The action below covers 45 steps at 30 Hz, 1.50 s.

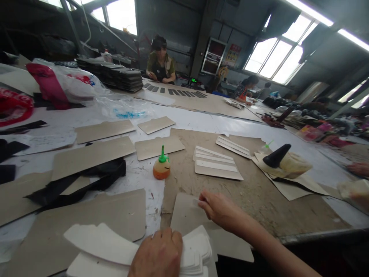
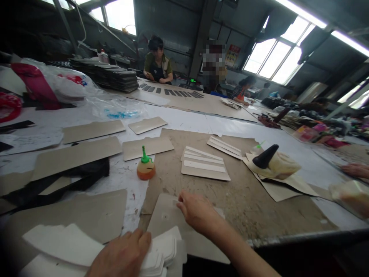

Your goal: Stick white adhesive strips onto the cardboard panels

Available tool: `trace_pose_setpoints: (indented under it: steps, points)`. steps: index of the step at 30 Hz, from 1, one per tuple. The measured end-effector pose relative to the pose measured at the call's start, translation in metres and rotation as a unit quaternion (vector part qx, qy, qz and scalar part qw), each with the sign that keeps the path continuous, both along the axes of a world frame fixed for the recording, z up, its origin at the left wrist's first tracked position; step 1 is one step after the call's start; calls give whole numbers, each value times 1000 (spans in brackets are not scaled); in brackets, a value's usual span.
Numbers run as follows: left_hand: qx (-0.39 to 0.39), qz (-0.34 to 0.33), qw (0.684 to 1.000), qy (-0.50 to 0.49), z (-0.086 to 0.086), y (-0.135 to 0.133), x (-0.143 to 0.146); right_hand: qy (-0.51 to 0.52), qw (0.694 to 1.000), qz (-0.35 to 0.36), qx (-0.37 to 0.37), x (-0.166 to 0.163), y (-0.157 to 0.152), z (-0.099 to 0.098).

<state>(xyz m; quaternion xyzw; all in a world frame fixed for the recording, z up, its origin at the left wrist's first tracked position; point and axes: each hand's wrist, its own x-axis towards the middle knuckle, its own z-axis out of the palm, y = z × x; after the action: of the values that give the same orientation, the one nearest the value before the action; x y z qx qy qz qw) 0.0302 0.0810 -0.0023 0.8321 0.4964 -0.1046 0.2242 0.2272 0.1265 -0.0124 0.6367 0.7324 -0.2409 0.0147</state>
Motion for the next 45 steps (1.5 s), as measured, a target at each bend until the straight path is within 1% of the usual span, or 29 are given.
trace_pose_setpoints:
  steps: [1, 3, 5, 8, 10, 12, 19, 23, 27, 36, 42, 45]
  points:
    - [1, -5, 1000, 4, 3, 7, 3, 2, 1000, 10, -5, -6, 8, -1]
    - [4, -4, 1000, -2, 2, 17, 7, 3, 1000, 24, -13, -17, 22, -6]
    - [22, -7, 1000, -6, -7, 23, 10, -5, 999, 27, -17, -24, 32, -13]
    - [79, -25, 996, 14, -27, 25, 15, -23, 999, 27, -23, -30, 41, -24]
    - [115, -37, 992, 28, -38, 25, 19, -32, 999, 28, -27, -32, 43, -30]
    - [137, -43, 989, 32, -45, 25, 24, -38, 998, 30, -28, -32, 44, -33]
    - [210, -40, 977, 20, -57, 31, 33, -41, 998, 32, -31, -33, 46, -40]
    - [220, -52, 974, 3, -65, 35, 31, -40, 998, 28, -39, -33, 49, -39]
    - [213, -68, 975, -14, -69, 39, 29, -43, 998, 26, -44, -34, 49, -37]
    - [199, -74, 977, -14, -74, 44, 28, -51, 997, 28, -49, -35, 51, -35]
    - [214, -92, 972, -9, -73, 45, 28, -65, 997, 26, -39, -38, 51, -36]
    - [208, -93, 974, -6, -71, 45, 29, -72, 996, 29, -32, -39, 51, -37]
